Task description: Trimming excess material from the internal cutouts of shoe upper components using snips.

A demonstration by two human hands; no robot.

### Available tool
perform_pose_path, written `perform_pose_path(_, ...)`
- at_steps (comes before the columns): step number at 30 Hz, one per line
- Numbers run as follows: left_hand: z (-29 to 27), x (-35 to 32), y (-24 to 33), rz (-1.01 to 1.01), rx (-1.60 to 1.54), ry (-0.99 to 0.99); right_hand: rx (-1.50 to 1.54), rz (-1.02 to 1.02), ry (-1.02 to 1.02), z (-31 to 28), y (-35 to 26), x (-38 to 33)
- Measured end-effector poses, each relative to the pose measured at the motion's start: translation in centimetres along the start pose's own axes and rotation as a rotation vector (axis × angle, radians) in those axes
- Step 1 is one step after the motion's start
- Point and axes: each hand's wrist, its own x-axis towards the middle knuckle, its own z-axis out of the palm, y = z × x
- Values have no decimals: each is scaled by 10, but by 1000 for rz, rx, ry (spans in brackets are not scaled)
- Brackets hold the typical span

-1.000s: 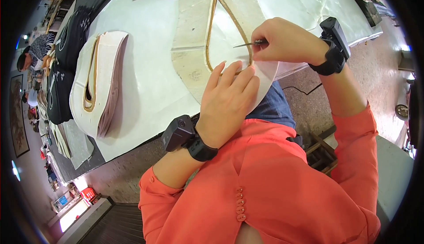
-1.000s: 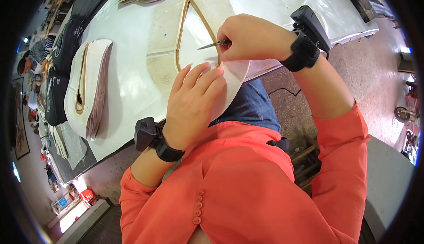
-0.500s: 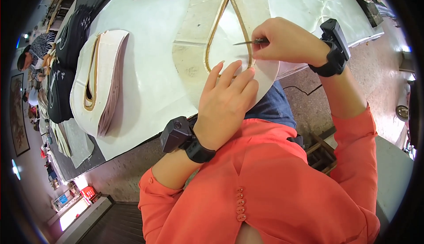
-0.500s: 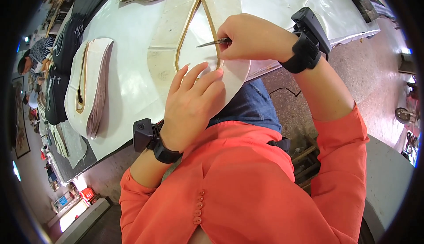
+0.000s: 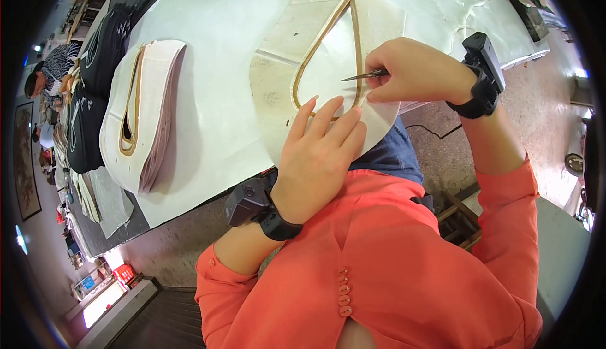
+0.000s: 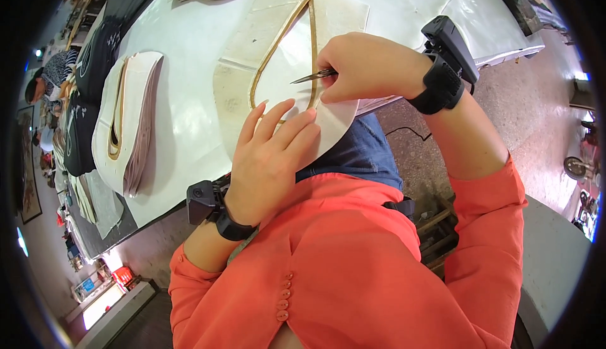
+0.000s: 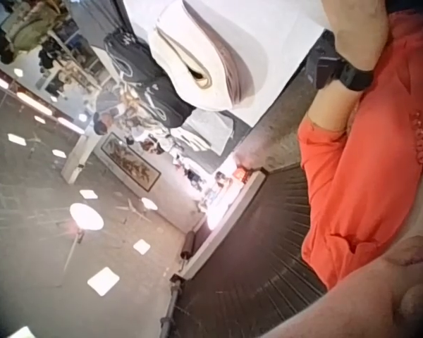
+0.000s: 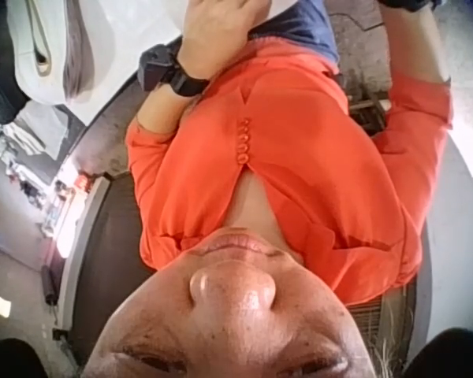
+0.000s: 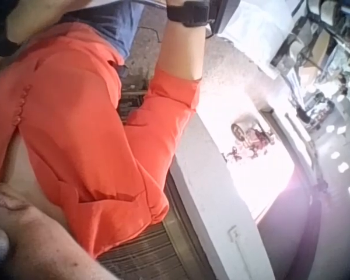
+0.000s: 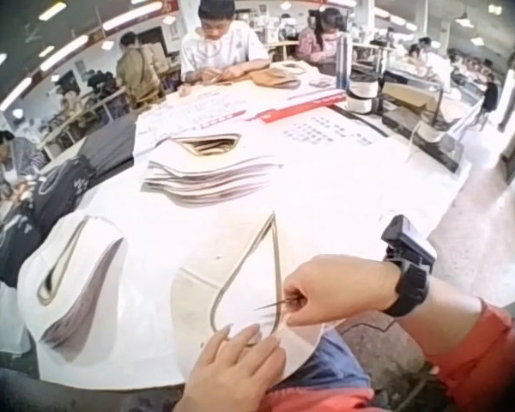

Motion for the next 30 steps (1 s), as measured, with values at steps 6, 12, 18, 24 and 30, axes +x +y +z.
perform_pose_path(6, 3, -1, -2, -5, -44, 29, 63, -21, 31, 1, -1, 6)
perform_pose_path(12, 3, 1, 2, -14, -46, 12, 24, 9, 41, 2, 5, 13)
perform_pose_path(18, 3, -6, 7, -59, -25, 13, 54, 76, -30, 7, -3, 10)
perform_pose_path(24, -4, -10, 5, 21, -21, -31, 31, 11, 1, 13, -7, 3)
perform_pose_path(30, -2, -21, 0, 34, -34, -31, 103, 51, -81, 2, -7, 1)
